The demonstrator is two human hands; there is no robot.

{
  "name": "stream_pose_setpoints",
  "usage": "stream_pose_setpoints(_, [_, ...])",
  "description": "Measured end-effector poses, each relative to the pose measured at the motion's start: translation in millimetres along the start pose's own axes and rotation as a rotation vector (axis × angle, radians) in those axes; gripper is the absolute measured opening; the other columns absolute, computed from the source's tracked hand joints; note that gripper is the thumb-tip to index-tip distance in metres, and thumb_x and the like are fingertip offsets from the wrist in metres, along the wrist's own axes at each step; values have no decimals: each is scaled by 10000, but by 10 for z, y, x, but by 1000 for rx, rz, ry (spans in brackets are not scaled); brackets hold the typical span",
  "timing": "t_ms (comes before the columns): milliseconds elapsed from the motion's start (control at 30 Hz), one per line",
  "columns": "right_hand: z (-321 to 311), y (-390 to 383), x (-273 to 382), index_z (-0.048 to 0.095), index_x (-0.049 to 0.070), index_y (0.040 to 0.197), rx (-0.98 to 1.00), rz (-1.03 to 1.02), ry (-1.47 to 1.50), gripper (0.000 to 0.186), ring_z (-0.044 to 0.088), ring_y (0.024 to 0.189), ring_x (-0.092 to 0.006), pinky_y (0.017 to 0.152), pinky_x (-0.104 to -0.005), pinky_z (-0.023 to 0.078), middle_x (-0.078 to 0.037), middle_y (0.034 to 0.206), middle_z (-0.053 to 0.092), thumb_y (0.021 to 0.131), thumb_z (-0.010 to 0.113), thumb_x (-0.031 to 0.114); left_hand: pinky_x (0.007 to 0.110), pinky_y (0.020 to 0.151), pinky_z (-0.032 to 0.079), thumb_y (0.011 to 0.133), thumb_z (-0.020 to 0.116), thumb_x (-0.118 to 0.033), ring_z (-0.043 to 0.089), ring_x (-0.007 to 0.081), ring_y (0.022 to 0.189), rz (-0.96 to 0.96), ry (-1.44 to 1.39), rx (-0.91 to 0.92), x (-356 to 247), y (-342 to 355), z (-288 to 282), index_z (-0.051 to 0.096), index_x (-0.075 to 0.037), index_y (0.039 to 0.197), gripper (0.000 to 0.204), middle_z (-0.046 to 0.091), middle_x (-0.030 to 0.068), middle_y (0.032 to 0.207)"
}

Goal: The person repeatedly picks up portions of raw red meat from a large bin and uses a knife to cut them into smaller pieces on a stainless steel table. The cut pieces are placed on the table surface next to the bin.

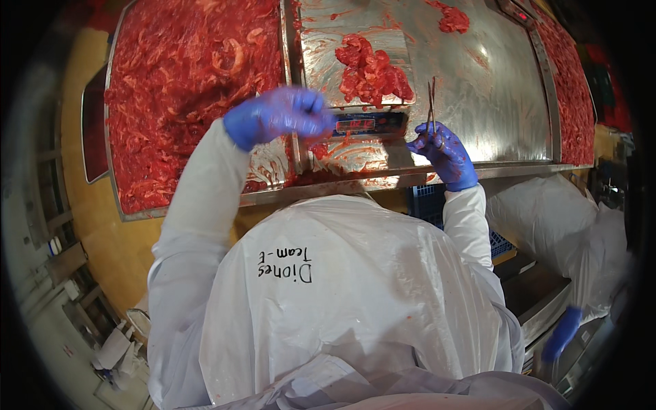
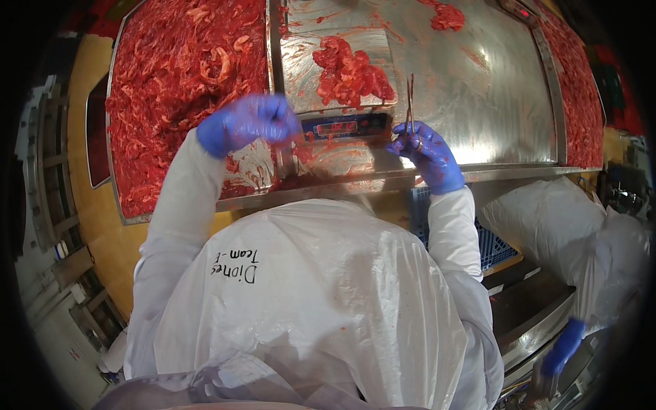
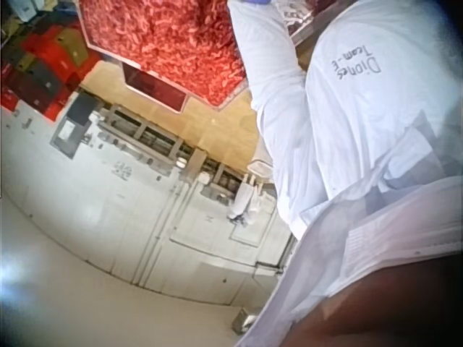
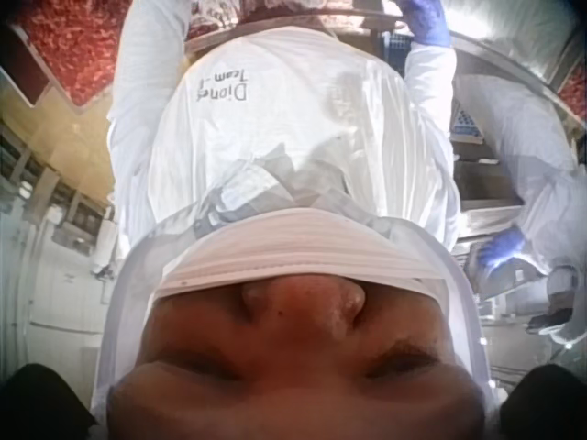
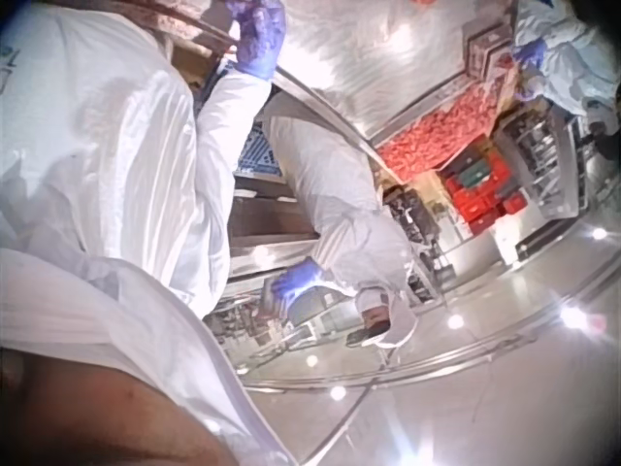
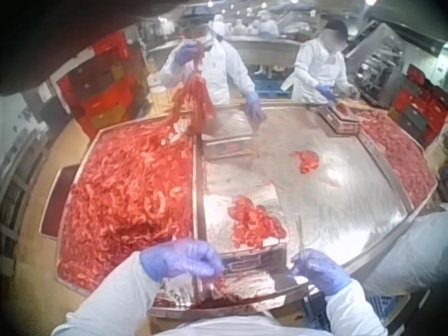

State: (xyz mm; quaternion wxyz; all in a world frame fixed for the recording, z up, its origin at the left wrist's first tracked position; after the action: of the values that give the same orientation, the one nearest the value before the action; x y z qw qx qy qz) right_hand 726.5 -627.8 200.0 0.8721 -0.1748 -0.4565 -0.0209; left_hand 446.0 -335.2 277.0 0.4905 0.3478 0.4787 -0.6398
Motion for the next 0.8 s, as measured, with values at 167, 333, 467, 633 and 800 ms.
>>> stream_pose_setpoints(167, [35, -109, -80, 625, -9, 1300, -135, 56, -128, 535, 718, 1130, -286, 1080, -445, 525, -128, 1095, 749, 888, 826, 265, 327, 856, 536, 951, 743, -195, 667, 170, 911, 165, 576, -820, 479, 232, -668, 721, -38, 1230, 321, 726, 63, 1015])
stream_pose_setpoints(333, [-516, -330, -170, 670, 7, 1236, -256, 38, -395, 354, 712, 1135, -246, 1069, -401, 514, -129, 1153, 757, 892, 742, 44, 400, 964, 548, 930, 720, -113, 694, 247, 1115, -303, 492, -1020, 861, -390, -1236, 700, -43, 1298, 376, 723, 149, 1245])
stream_pose_setpoints(467, [-739, 91, 208, 667, 19, 1048, -209, -94, -680, 180, 674, 1074, -168, 975, -306, 525, -90, 1095, 737, 897, 695, -75, 376, 1117, 488, 878, 657, -18, 573, 273, 1381, 70, 859, -1211, 794, 67, -1226, 588, -44, 1474, 600, 587, 169, 1508])
stream_pose_setpoints(633, [285, 1260, 600, 672, 35, 1067, 388, 159, -770, 176, 663, 1030, -141, 917, -290, 534, -68, 1072, 720, 909, 727, -18, 372, 1199, 401, 838, 612, 19, 482, 310, 1464, 73, 1068, -779, 134, 1219, -343, 453, -75, 1593, 777, 528, 189, 1557])
stream_pose_setpoints(800, [488, 1562, 239, 685, 59, 1128, 134, -45, -329, 250, 660, 1034, -132, 909, -284, 552, -51, 1054, 710, 898, 783, 60, 356, 1174, 428, 886, 605, 26, 537, 251, 1419, 292, 284, -557, 261, 1007, -322, 511, -43, 1541, 666, 562, 178, 1536])
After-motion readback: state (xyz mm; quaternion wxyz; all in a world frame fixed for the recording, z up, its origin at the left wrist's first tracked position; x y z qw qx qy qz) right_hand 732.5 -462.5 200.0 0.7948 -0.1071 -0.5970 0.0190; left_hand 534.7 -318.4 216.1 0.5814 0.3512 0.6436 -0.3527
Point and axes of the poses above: each hand's wrist, its own y-axis towards the middle knuckle, its own z-axis out of the palm, x = y × z, the point moved 1 cm from there along y, towards the middle knuckle
